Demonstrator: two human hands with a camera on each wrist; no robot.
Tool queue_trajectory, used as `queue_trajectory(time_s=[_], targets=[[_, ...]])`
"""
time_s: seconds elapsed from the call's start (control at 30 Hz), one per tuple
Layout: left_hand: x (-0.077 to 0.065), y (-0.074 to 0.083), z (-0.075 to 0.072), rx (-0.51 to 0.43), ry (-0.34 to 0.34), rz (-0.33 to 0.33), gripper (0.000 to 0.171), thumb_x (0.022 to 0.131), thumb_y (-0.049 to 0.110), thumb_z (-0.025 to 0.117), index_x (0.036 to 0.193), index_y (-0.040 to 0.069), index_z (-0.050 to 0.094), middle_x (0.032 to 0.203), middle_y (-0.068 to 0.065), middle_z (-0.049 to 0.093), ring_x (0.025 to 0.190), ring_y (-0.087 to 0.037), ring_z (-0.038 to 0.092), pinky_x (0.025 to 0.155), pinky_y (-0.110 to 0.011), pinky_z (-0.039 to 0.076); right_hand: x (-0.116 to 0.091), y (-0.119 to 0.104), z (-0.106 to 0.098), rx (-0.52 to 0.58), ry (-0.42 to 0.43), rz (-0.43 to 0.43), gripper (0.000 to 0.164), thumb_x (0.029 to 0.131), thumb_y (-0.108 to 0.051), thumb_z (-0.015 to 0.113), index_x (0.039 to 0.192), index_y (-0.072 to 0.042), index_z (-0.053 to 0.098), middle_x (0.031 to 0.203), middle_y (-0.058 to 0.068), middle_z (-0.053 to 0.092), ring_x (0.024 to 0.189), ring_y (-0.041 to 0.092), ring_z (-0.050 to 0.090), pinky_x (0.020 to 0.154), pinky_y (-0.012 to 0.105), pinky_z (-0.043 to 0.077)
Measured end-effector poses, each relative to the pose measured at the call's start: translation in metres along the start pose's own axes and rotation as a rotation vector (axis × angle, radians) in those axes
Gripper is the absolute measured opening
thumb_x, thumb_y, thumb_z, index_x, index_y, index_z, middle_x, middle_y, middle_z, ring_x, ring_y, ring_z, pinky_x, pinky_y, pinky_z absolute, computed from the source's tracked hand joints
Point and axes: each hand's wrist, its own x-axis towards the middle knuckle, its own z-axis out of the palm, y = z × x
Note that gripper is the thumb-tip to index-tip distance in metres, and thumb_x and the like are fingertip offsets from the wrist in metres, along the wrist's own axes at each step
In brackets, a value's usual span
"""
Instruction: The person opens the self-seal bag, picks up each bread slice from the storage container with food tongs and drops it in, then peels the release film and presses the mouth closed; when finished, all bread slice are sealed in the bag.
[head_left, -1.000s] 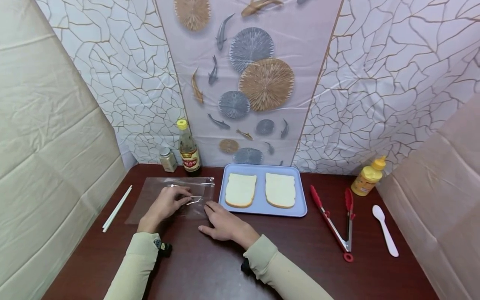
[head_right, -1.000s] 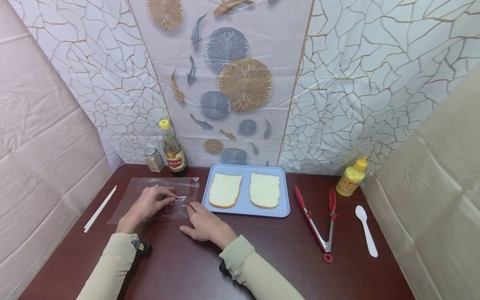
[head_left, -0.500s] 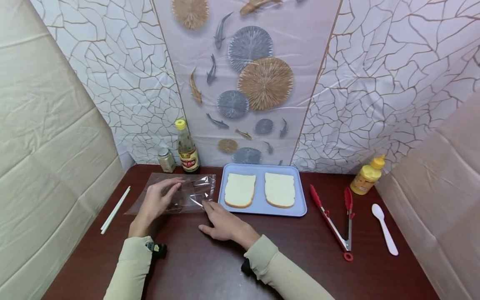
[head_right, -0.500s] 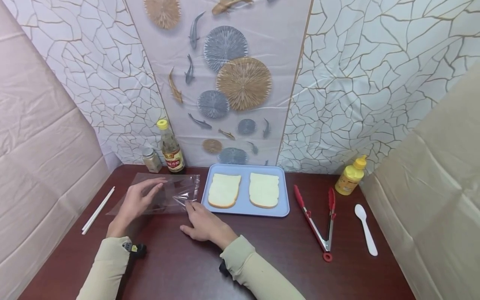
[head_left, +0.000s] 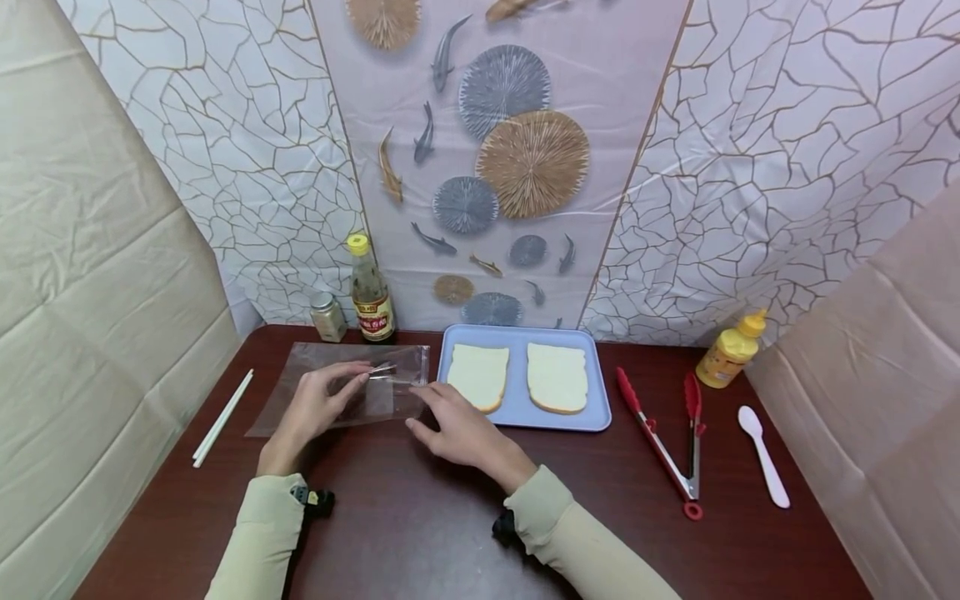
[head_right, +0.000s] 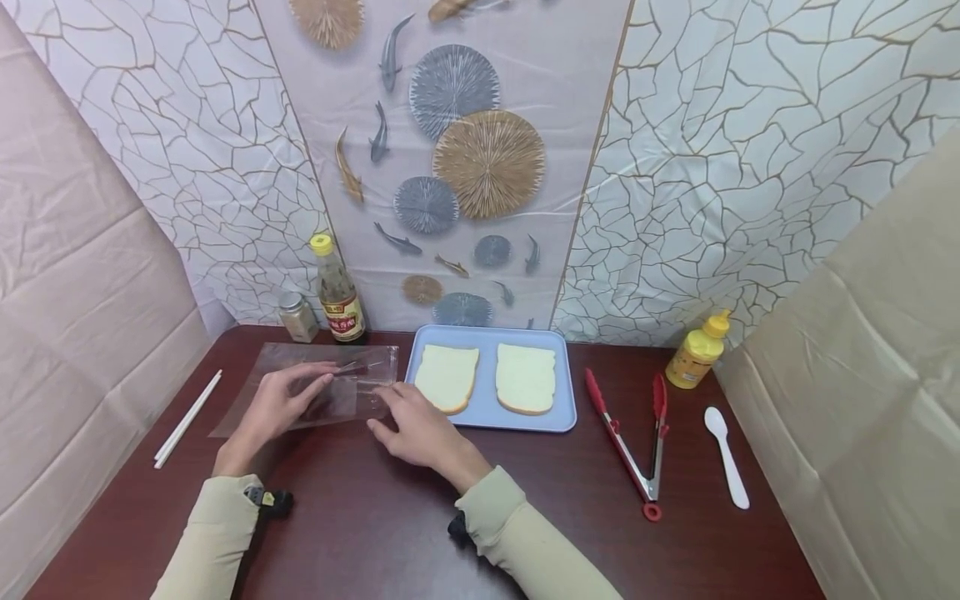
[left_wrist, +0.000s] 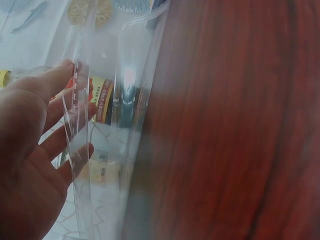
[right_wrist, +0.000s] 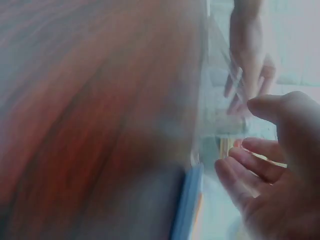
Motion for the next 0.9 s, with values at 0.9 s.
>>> queue_trajectory(time_s=[0.9], targets=[[-0.002,0.001,0.003,-0.007,-0.041,-0.037,0.021,0.103,0.013,0.077,0.123,0.016,0.082,0.125,-0.001,0.081,0.121,-0.023,0.075,0.103,-0.049,0.057,-0.186,0.172,-0.116,-0.063,0.756,0.647,0.076,0.090,-0.029,0.087,0.150,0.002,0.054,0.139,0.034,0.057,0.129,0.054,0.044,0.106,0.068,0.032]])
